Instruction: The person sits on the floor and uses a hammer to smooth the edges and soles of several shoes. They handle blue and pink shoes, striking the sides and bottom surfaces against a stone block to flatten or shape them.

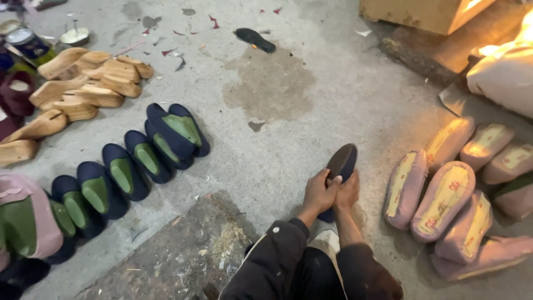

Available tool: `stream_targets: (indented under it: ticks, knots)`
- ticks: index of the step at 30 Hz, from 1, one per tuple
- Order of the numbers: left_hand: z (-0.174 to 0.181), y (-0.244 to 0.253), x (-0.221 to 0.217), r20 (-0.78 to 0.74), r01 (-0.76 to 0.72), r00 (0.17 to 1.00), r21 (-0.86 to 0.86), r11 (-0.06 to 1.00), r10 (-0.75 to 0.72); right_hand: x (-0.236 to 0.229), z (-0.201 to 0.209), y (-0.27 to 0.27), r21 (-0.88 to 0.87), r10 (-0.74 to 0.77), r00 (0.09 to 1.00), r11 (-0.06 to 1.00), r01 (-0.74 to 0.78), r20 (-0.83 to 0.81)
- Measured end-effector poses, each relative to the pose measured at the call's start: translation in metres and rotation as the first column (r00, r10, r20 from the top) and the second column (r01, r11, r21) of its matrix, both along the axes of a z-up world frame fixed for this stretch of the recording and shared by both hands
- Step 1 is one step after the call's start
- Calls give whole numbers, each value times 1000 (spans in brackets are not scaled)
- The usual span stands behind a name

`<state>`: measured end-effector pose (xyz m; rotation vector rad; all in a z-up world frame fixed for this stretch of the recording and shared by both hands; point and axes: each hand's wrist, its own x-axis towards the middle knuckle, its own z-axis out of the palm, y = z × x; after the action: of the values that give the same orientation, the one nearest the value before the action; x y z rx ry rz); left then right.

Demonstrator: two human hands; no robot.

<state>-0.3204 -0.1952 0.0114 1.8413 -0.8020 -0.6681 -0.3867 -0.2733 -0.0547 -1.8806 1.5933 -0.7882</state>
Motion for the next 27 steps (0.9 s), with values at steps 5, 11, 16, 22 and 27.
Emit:
stream_targets:
  ticks: [5,11,16,22,27]
  knots:
    - [108,85,8,-145,-124,985,-197,973,97,4,75,63,170,204,649,869,-465,733]
    - [99,192,43,-537,-455,835,-558,694,116,-7,152,182,313,158,395,379,-870,905]
    - [90,331,21,-674,-508,700,-702,500,-235,-43,170,302,449,-19,449,32,-893,893]
    - [103,462,-76,-574,-550,700,-813,192,-425,-89,213,410,592,247,539,-273,-758,805]
    - [40,516,-145,-669,-749,624,-660,-64,-404,-103,187,424,292,954,134,52,-955,267]
